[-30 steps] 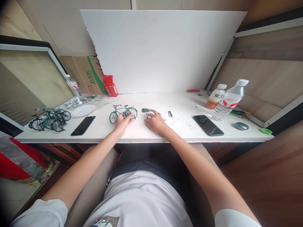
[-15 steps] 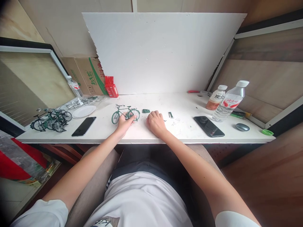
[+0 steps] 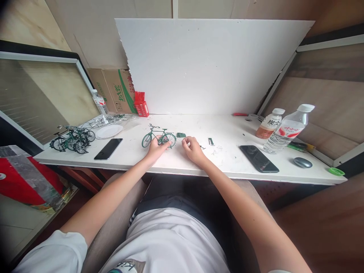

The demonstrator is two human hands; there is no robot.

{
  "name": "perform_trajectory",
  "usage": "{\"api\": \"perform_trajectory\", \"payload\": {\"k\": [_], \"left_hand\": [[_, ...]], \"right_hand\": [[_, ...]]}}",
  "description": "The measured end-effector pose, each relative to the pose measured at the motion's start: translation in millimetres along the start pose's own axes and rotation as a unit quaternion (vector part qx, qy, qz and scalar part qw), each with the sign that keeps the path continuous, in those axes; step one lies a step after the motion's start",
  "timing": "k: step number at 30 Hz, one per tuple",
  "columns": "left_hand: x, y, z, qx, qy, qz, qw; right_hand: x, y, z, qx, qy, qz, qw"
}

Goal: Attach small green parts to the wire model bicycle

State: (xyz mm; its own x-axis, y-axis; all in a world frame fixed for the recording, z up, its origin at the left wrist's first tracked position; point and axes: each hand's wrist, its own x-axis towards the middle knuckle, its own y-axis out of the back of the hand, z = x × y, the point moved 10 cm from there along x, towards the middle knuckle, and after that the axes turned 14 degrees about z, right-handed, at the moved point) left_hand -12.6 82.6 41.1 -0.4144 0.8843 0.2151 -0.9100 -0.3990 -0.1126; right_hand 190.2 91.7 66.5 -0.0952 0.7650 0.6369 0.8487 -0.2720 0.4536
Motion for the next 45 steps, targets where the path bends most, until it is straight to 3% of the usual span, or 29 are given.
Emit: {"api": "perform_trajectory", "payload": {"k": [16,34,45], "left_hand": [[-0.6,-0.6,-1.1,-0.001,0.011,-0.007,1.0],[-2.2,-2.0,0.0,0.019,0.015,-0.022,0.999],[-3.8,-7.0,1.7,0.004,0.005,-0.048,0.999]], "right_hand": [[-0.5,-8.8,11.8,0.075,-0.05,-0.035,0.995],[-1.7,-8.1,7.3,0.044,-0.034,-0.033,0.998],[-3.9,-9.8,3.4,0.105,-0.062,-0.059,0.991]]}}
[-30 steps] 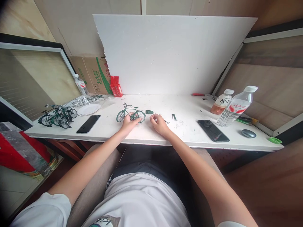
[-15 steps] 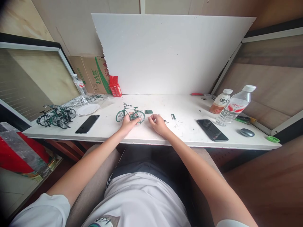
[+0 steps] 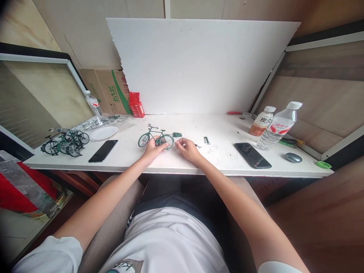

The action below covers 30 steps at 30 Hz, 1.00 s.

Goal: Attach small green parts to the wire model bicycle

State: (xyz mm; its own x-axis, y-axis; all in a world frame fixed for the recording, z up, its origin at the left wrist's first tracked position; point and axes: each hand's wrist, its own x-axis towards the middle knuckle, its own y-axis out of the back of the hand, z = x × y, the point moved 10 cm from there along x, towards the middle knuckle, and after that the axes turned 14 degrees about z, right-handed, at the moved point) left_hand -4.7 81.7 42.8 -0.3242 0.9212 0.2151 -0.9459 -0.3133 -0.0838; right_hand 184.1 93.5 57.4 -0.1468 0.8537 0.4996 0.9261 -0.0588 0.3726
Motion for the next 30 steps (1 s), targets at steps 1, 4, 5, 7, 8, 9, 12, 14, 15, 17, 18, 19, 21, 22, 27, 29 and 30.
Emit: {"api": "perform_trajectory", "payload": {"k": [1,4,5,7,8,9,12,14,15,17,18,19,21,22,27,29,30], "left_hand": [[-0.4,-0.3,0.9,0.002,-0.002,-0.001,1.0],[-1.2,-1.5,2.3,0.011,-0.008,-0.005,1.0],[-1.1,-1.6,1.6,0.015,-0.008,-0.005,1.0],[-0.6,-1.8,-0.9,0.022,-0.009,-0.006,1.0],[-0.3,-2.0,-1.9,0.025,-0.013,-0.007,1.0],[0.0,-2.3,-2.4,0.027,-0.02,-0.008,0.999],[0.7,-2.7,-2.4,0.042,-0.046,-0.011,0.998],[0.9,-2.8,-3.1,0.054,-0.053,-0.011,0.997],[1.1,-2.6,-3.9,0.058,-0.053,-0.011,0.997],[1.7,-1.7,-4.9,0.06,-0.052,-0.007,0.997],[1.9,-1.6,-5.3,0.058,-0.05,-0.007,0.997],[2.0,-1.7,-5.5,0.056,-0.048,-0.008,0.997],[1.7,-2.6,-5.4,0.053,-0.044,-0.013,0.997],[1.5,-2.8,-5.1,0.054,-0.042,-0.014,0.998],[-1.0,-2.2,-2.6,0.057,-0.025,-0.009,0.998],[-2.1,-3.0,-2.4,0.056,-0.02,-0.013,0.998],[-2.5,-3.6,-2.9,0.055,-0.017,-0.016,0.998]], "right_hand": [[0.2,-0.3,1.0,0.009,-0.006,-0.001,1.0],[0.4,-0.4,4.2,0.047,-0.027,-0.001,0.999],[0.0,-0.5,5.1,0.056,-0.034,-0.002,0.998],[-1.2,-0.6,5.8,0.069,-0.046,-0.004,0.997],[-2.0,-0.8,5.3,0.08,-0.051,-0.006,0.995],[-2.8,-1.0,4.2,0.096,-0.055,-0.009,0.994],[-4.2,-2.6,-0.6,0.136,-0.056,-0.02,0.989],[-4.3,-4.4,-2.5,0.132,-0.048,-0.028,0.99],[-3.9,-4.7,-2.3,0.124,-0.045,-0.028,0.991],[-2.9,-4.1,-0.6,0.112,-0.043,-0.02,0.993],[-2.6,-3.9,0.5,0.108,-0.043,-0.016,0.993],[-2.6,-3.9,1.1,0.105,-0.043,-0.014,0.993],[-3.4,-4.6,-0.1,0.093,-0.033,-0.017,0.995],[-4.0,-4.6,-1.9,0.084,-0.023,-0.018,0.996],[-6.3,-1.1,-17.4,0.022,0.06,-0.004,0.998],[-6.7,-0.7,-21.5,0.009,0.086,0.0,0.996],[-6.7,-0.6,-22.9,0.006,0.097,0.002,0.995]]}}
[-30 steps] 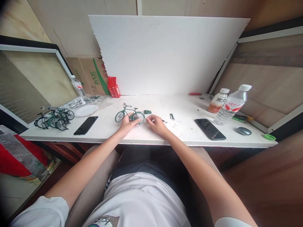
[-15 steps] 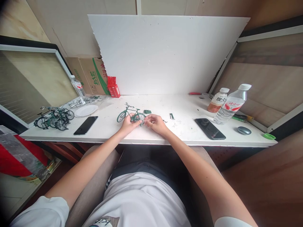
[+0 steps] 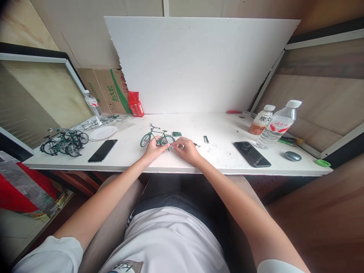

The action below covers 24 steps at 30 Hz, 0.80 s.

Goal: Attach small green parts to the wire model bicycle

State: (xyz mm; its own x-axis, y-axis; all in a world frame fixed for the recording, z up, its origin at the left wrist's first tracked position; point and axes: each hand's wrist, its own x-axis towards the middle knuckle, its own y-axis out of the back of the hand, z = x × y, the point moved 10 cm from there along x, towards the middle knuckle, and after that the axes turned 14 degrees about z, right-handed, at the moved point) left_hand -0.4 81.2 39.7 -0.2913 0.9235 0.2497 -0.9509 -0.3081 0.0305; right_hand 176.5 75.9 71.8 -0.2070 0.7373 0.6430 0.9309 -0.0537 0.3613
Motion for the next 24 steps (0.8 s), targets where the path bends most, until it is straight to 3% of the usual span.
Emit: {"api": "perform_trajectory", "payload": {"k": [9,24], "left_hand": [[1.0,-9.7,-5.7,-0.018,0.009,-0.051,0.998],[-4.3,-11.1,-3.2,0.011,0.032,-0.073,0.997]], "right_hand": [[2.3,10.1,-8.6,-0.063,0.083,0.07,0.992],[-1.8,0.7,-11.6,-0.139,0.095,0.043,0.985]]}}
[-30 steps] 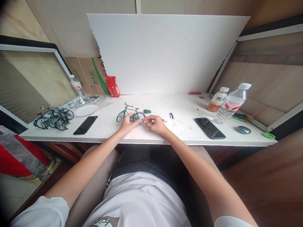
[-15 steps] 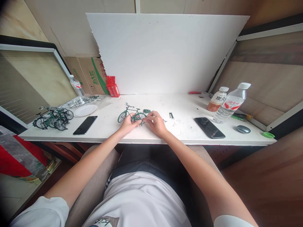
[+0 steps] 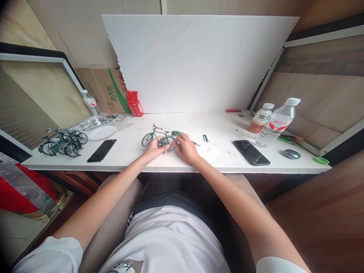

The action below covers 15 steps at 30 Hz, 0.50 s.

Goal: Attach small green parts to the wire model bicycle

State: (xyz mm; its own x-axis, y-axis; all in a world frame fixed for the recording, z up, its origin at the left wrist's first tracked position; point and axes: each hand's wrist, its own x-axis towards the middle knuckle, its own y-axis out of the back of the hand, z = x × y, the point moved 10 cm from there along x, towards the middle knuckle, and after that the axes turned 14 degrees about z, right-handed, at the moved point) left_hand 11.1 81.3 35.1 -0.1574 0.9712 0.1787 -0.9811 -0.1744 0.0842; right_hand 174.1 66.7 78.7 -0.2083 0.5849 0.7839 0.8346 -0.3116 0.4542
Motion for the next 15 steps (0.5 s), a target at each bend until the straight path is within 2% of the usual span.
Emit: {"api": "perform_trajectory", "payload": {"k": [15], "left_hand": [[-2.2,-3.5,7.4,-0.016,-0.013,-0.017,1.0]], "right_hand": [[1.3,2.3,-1.4,0.048,-0.018,0.012,0.999]]}}
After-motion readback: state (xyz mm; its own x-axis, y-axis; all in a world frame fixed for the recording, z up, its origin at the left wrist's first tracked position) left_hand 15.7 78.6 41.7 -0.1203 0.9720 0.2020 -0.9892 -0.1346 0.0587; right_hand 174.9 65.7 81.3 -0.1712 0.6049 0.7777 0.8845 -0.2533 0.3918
